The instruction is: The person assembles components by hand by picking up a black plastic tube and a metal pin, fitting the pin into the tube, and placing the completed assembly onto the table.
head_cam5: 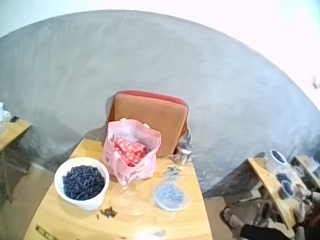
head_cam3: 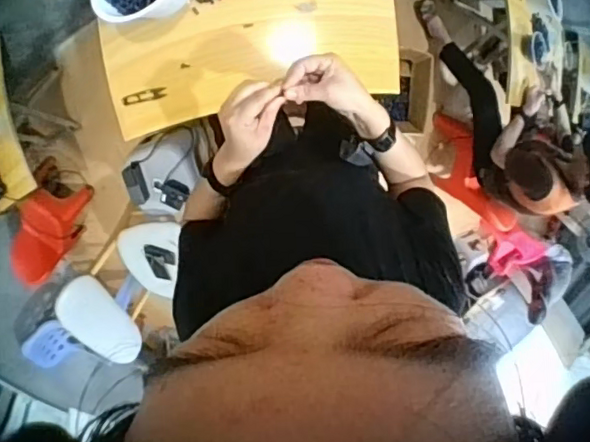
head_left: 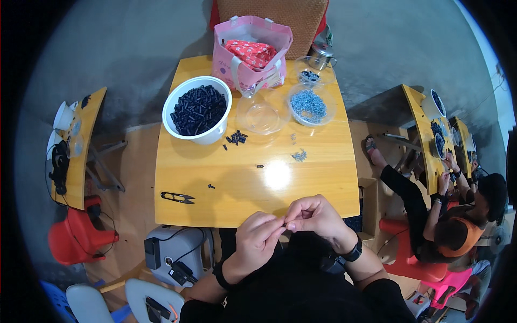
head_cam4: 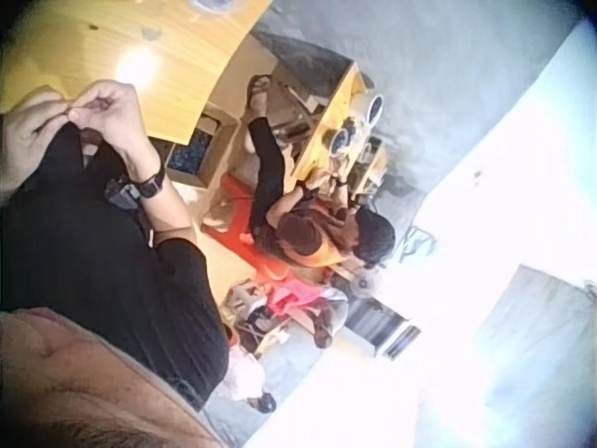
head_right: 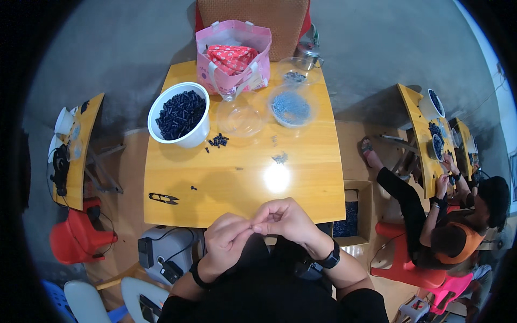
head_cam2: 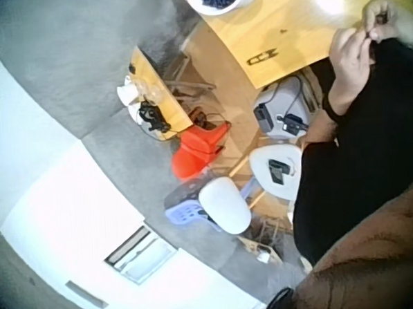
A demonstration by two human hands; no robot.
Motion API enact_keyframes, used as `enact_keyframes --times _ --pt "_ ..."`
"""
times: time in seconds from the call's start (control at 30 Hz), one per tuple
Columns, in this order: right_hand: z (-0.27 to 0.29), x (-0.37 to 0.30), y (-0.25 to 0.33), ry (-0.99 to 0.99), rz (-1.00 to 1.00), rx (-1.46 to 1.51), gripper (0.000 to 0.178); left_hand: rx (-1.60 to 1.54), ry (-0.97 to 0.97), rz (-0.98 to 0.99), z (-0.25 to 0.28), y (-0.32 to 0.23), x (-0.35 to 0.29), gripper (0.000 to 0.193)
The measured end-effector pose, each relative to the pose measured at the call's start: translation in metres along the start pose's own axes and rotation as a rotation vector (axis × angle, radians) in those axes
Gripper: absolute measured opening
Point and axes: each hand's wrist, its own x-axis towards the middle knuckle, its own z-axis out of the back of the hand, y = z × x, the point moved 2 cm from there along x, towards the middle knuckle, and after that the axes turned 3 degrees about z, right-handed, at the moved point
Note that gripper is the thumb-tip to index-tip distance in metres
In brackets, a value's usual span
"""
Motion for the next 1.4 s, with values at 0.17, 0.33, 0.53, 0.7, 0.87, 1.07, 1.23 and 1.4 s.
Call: enact_keyframes --times 0.17,0.33,0.53,0.7,0.87,1.07,1.23,1.4 --pt "0.004 0.021 -0.02 0.043 -0.153 0.108 0.009 0.04 0.011 -0.005 0.009 0.016 -0.002 0.016" --pt "0.005 0.053 -0.049 0.226 -0.401 0.124 0.016 -0.045 0.016 0.136 0.026 0.037 -0.001 0.014" --pt "0.019 0.115 -0.034 -0.325 0.129 -0.692 0.025 -0.09 -0.186 0.35 0.05 0.066 -0.006 0.015" --pt "0.022 0.129 -0.054 -0.475 0.342 -1.287 0.018 -0.1 -0.196 0.357 0.053 0.061 -0.002 0.018" --pt "0.024 0.129 -0.059 -0.466 0.32 -1.299 0.013 -0.087 -0.181 0.295 0.046 0.044 0.006 0.019" --pt "0.041 0.114 -0.047 -0.44 0.215 -1.328 0.009 0.056 -0.141 0.127 0.039 0.013 0.012 0.022" --pt "0.062 0.074 -0.033 -0.282 0.094 -0.565 0.005 0.101 -0.084 0.083 0.025 -0.018 0.017 0.017" --pt "0.021 -0.006 0.028 0.135 -0.004 0.404 0.012 0.154 0.01 -0.043 0.008 -0.045 0.025 0.019"
